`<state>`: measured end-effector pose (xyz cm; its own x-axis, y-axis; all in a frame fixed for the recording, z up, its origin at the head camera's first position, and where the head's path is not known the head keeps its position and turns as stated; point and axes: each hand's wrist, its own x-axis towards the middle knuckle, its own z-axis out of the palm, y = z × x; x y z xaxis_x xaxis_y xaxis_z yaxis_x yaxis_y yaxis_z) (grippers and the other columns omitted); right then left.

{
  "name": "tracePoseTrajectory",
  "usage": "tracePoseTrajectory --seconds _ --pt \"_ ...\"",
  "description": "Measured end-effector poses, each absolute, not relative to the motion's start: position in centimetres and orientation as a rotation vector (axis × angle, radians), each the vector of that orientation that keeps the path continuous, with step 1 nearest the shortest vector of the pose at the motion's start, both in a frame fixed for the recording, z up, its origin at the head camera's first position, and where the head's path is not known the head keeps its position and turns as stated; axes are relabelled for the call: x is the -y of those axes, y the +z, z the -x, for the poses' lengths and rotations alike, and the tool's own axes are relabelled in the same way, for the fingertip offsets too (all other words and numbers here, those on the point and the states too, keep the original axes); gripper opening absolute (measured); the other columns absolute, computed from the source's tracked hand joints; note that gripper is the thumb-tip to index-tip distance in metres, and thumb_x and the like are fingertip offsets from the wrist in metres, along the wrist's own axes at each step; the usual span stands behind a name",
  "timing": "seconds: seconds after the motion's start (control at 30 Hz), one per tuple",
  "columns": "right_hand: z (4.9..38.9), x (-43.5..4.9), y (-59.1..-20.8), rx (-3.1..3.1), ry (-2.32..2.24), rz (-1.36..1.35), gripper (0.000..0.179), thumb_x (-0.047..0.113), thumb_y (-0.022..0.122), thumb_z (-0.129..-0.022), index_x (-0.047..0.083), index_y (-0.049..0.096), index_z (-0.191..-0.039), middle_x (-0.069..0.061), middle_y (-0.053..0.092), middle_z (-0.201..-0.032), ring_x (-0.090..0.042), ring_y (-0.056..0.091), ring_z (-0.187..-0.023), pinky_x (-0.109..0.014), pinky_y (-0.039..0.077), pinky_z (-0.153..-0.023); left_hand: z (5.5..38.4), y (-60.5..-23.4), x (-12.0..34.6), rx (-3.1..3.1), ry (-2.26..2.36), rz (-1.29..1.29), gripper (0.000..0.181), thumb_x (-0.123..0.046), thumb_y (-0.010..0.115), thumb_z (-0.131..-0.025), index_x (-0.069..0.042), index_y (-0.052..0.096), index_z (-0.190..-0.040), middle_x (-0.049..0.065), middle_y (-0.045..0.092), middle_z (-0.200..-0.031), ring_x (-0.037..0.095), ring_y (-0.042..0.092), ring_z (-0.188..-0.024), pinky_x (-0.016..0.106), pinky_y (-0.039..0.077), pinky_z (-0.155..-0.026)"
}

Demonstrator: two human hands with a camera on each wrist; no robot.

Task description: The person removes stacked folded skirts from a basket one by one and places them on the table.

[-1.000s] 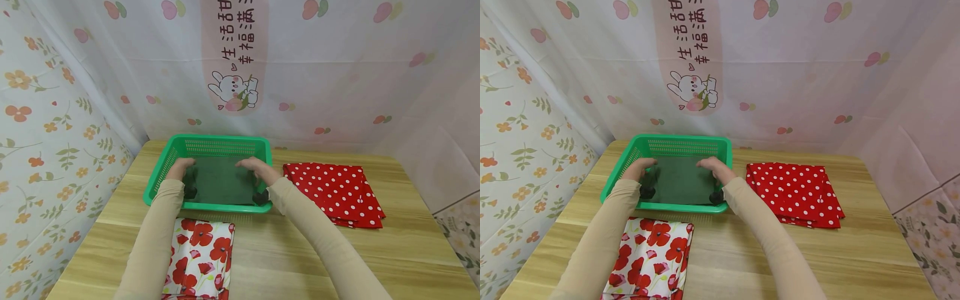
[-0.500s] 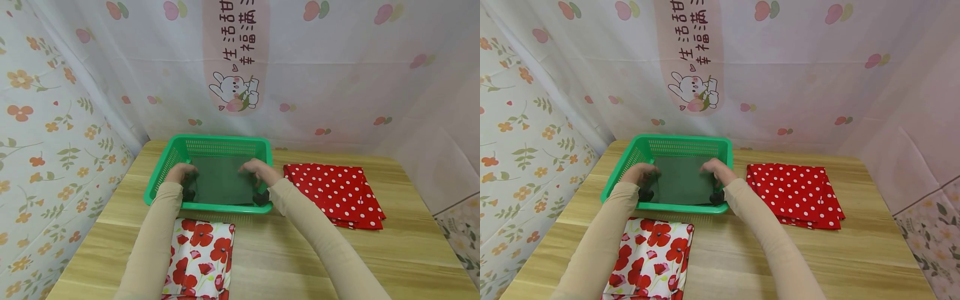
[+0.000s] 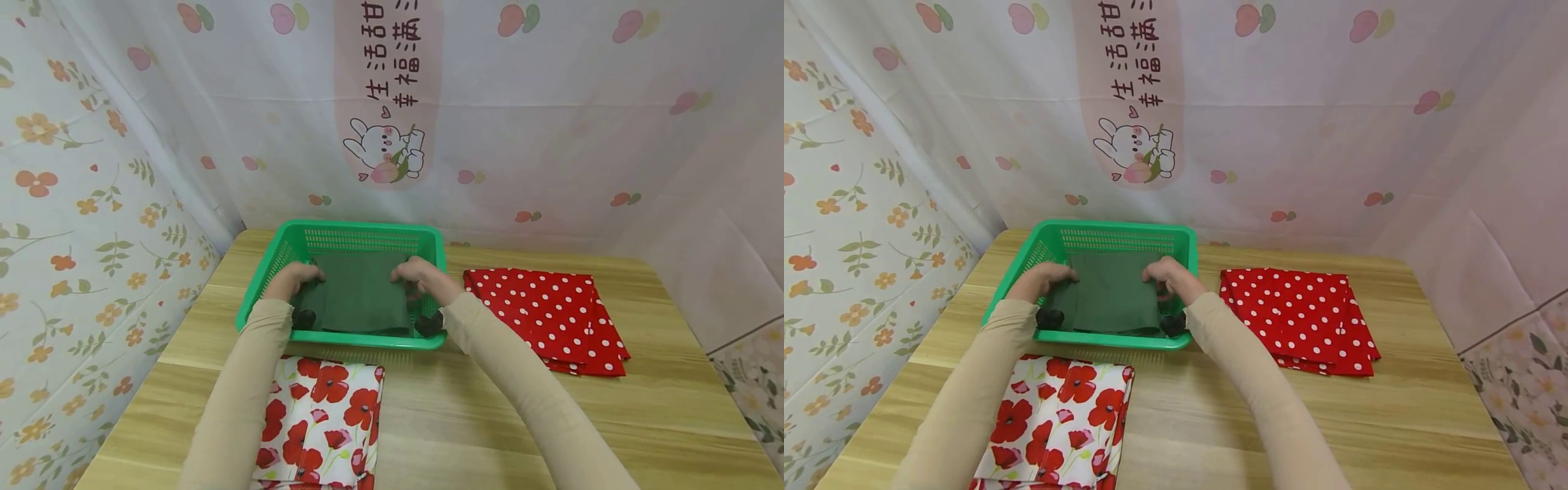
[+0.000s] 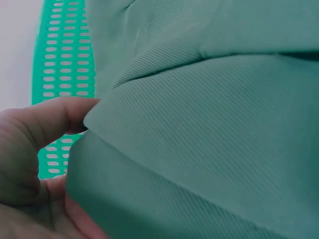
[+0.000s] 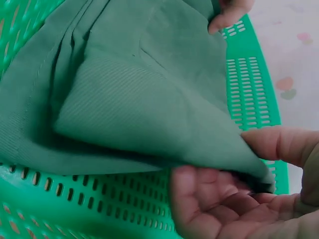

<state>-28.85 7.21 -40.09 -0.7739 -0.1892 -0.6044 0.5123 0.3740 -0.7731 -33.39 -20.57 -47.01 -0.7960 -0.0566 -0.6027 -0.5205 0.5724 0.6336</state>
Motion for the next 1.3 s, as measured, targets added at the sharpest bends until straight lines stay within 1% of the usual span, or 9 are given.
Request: tracePoseTrajectory --seconds 0.1,0.17,0.3,0.37,0.47,0.6,0.73,1.03,1.3 --pt "28.9 -7.5 -39.9 -2.010 -1.509 -0.254 0.031 0.003 0.056 -0.086 -0.002 0.040 -0.112 -0.003 0.036 -0.069 -0.014 0.035 -0.055 -0.033 0.049 -0.062 30.2 -42.0 18.6 -2.250 1.214 0.476 0.077 -0.017 0.054 -0.089 0.012 0.007 -0.144 0.030 0.021 -0.144 0.042 0.033 -0.128 0.050 0.033 -0.103" --pt "28.8 -7.8 -39.8 -1.985 -1.569 -0.231 0.026 0.003 0.055 -0.086 -0.002 0.043 -0.109 -0.001 0.036 -0.065 -0.010 0.035 -0.050 -0.030 0.048 -0.059 29.1 -40.2 18.0 -2.251 1.240 0.452 0.075 -0.017 0.051 -0.091 0.012 0.006 -0.144 0.030 0.019 -0.145 0.042 0.032 -0.128 0.049 0.033 -0.104" --pt "28.7 -8.5 -39.2 -1.906 -1.692 -0.183 0.036 0.002 0.053 -0.088 -0.007 0.043 -0.122 -0.009 0.054 -0.091 -0.012 0.057 -0.066 -0.028 0.053 -0.064 28.1 -38.5 17.4 -2.266 1.288 0.421 0.059 -0.018 0.050 -0.092 0.011 0.025 -0.138 0.028 0.025 -0.143 0.039 0.036 -0.125 0.046 0.036 -0.102" --pt "28.6 -8.8 -38.8 -1.875 -1.735 -0.164 0.040 0.002 0.052 -0.089 -0.010 0.042 -0.126 -0.014 0.053 -0.106 -0.015 0.060 -0.075 -0.029 0.054 -0.067 28.0 -38.2 17.3 -2.281 1.314 0.415 0.046 -0.018 0.050 -0.093 0.007 0.037 -0.129 0.027 0.027 -0.142 0.038 0.038 -0.124 0.046 0.038 -0.100" --pt "28.5 -9.4 -38.2 -1.878 -1.754 -0.136 0.034 0.003 0.051 -0.090 -0.009 0.045 -0.121 -0.015 0.056 -0.104 -0.015 0.061 -0.073 -0.027 0.054 -0.064 27.9 -37.9 17.2 -2.294 1.338 0.394 0.038 -0.019 0.049 -0.093 0.004 0.044 -0.122 0.026 0.026 -0.144 0.037 0.037 -0.126 0.046 0.037 -0.101" --pt "28.4 -10.0 -37.6 -1.876 -1.778 -0.106 0.025 0.004 0.051 -0.091 -0.006 0.048 -0.114 -0.010 0.057 -0.094 -0.013 0.061 -0.070 -0.026 0.053 -0.062 27.5 -37.1 16.9 -2.294 1.359 0.371 0.050 -0.022 0.047 -0.095 0.001 0.039 -0.139 0.023 0.020 -0.149 0.037 0.030 -0.132 0.049 0.031 -0.105" --pt "28.2 -10.7 -37.2 -1.848 -1.823 -0.077 0.030 0.004 0.049 -0.092 -0.007 0.045 -0.119 -0.010 0.055 -0.099 -0.013 0.061 -0.074 -0.029 0.054 -0.068 27.2 -36.5 16.6 -2.278 1.396 0.357 0.059 -0.025 0.047 -0.095 -0.004 0.029 -0.146 0.021 0.017 -0.152 0.036 0.026 -0.134 0.050 0.028 -0.107" --pt "27.4 -12.7 -36.2 -1.840 -1.906 -0.013 0.039 0.006 0.048 -0.092 -0.011 0.040 -0.126 -0.007 0.056 -0.100 -0.010 0.063 -0.073 -0.030 0.053 -0.073 26.5 -35.3 15.8 -2.255 1.485 0.321 0.060 -0.025 0.049 -0.095 -0.004 0.026 -0.147 0.019 0.019 -0.151 0.035 0.029 -0.132 0.050 0.028 -0.106" --pt "26.7 -14.4 -35.7 -1.791 -1.984 0.032 0.021 0.004 0.046 -0.092 -0.005 0.049 -0.111 0.002 0.061 -0.087 -0.010 0.061 -0.073 -0.025 0.052 -0.071 25.7 -34.6 15.0 -2.252 1.527 0.260 0.065 -0.025 0.049 -0.095 -0.004 0.018 -0.149 0.016 0.013 -0.154 0.034 0.025 -0.135 0.048 0.029 -0.107"
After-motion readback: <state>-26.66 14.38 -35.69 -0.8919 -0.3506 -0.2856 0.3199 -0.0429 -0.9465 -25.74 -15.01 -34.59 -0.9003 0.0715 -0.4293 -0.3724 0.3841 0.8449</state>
